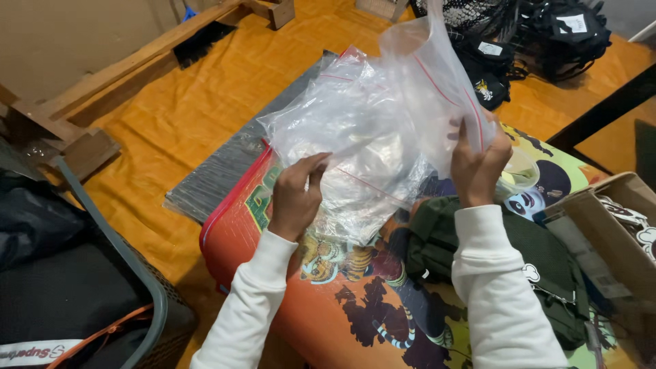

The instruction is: The person attaches a cartoon bear keychain to a green bag, then uses a purple tool to smooth the bag's surface. They place the bag into a clear plastic bag, use a teal squeegee to remove air, and seal the bag.

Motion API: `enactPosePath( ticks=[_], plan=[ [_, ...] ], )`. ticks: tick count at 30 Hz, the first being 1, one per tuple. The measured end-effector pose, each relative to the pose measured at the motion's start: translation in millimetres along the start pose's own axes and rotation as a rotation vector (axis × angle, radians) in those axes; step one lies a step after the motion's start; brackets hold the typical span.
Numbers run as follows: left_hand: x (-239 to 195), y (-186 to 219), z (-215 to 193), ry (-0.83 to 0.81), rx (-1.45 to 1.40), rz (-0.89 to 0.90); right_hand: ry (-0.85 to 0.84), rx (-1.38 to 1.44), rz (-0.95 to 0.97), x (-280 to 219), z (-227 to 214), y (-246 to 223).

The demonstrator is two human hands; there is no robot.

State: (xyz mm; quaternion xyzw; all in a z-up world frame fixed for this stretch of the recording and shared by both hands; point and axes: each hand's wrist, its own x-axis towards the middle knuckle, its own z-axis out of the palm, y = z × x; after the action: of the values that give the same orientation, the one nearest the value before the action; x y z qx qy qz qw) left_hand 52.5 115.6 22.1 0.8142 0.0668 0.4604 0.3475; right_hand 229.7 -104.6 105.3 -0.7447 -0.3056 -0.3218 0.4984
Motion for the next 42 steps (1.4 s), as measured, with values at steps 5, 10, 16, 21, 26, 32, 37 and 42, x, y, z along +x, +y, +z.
enactPosePath(
  ticks=[5,10,16,21,26,32,37,42],
  plan=[
    [11.5,12.5,-14.1,0.027,-0.059,0.011,-0.016,0.019,0.023,-0.4,-0.9,-4.9],
    [-6.2,-7.2,8.4,-0.117,0.009,0.174,-0.1,0.041,-0.026,-5.4,1.6,-8.5],
    [-25.3,-20.3,36.1,-0.254,0.273,0.296,-0.282,-0.163,-0.193,-34.6,18.9,10.7],
    [-26.6,-18.7,39.0,-0.217,0.449,0.152,-0.637,-0.25,-0.243,-61.8,30.6,3.8],
    [-5.5,34.6,-7.1,-0.653,0.36,-0.114,-0.706,-0.003,-0.067,-67.3,41.7,19.8],
    [-5.1,59.8,-16.1,-0.579,0.373,-0.206,-0.822,0.304,0.182,-55.2,31.2,-19.7],
    [-20.5,18.6,1.2,-0.236,0.544,-0.408,-0.792,0.282,0.277,-36.9,31.5,-16.1],
    [-33.5,-56.3,22.7,0.047,0.441,-0.518,-0.378,0.506,0.12,6.5,-3.9,-37.0]
  ],
)
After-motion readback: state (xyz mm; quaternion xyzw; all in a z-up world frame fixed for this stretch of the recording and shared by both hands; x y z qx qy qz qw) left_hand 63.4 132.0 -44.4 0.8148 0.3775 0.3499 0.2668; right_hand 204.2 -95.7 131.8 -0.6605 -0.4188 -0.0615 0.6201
